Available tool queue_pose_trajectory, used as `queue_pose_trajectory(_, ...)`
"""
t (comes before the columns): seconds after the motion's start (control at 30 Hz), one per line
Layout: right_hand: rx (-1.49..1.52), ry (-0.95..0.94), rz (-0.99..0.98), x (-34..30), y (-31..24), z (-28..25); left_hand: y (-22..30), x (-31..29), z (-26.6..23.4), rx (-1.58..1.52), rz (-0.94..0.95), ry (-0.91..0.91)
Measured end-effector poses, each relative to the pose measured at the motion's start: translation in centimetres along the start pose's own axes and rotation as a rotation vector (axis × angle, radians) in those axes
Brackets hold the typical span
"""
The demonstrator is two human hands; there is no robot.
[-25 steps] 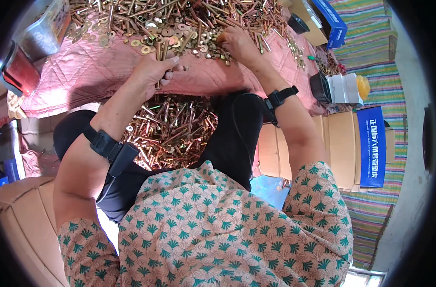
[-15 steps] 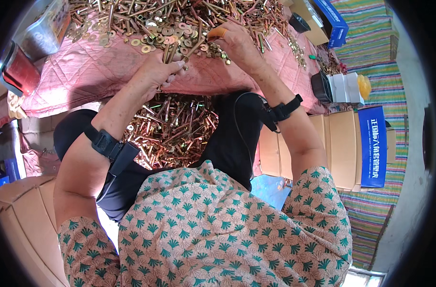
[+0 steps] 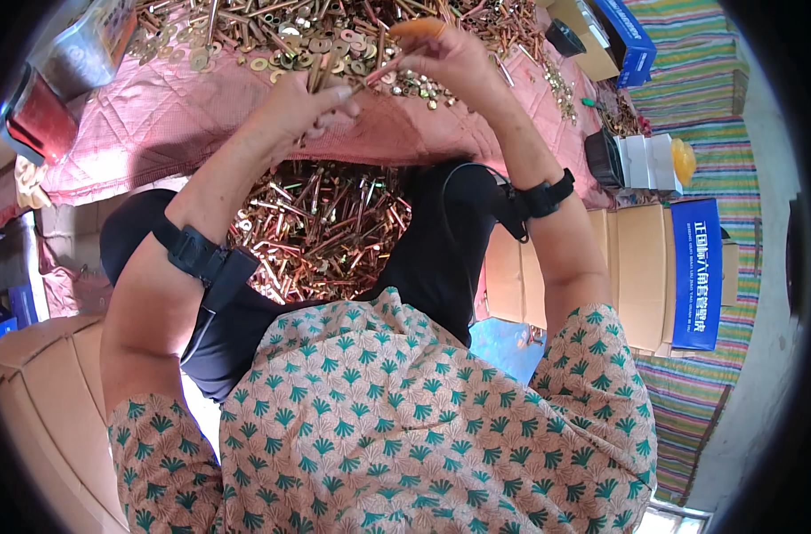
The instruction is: Assembling washers onto metal bolts from a large pile.
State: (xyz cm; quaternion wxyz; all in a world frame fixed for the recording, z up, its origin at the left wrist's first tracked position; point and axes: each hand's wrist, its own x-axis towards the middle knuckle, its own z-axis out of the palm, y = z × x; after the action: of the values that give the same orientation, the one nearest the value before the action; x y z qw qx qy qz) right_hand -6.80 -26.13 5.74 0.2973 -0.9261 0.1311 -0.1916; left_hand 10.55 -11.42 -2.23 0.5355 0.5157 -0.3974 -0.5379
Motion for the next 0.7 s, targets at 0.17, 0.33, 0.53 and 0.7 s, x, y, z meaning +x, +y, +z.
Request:
queue_pose_trajectory(0.17, 0.265, 0.157, 0.363, 1.8, -2.4, 3.1, 0.3, 0.1, -0.5, -0.336, 0.038, -0.002)
queue_pose_trajectory(0.33, 0.842, 0.247, 0.475, 0.4, 0.3, 4.8, -0.1, -0.1, -0.9, -0.378, 0.005, 0.006)
queue_pose_trajectory(0.53, -0.151, -0.072, 0.262, -2.7, 0.4, 7.9, -0.8, 1.1, -2.6, -0.524, 0.005, 0.130)
queue_pose_trajectory(0.7, -0.170, -0.064, 0.262, -2.7, 1.2, 8.2, -0.9, 0.8, -2.1, -0.479, -0.010, 0.135)
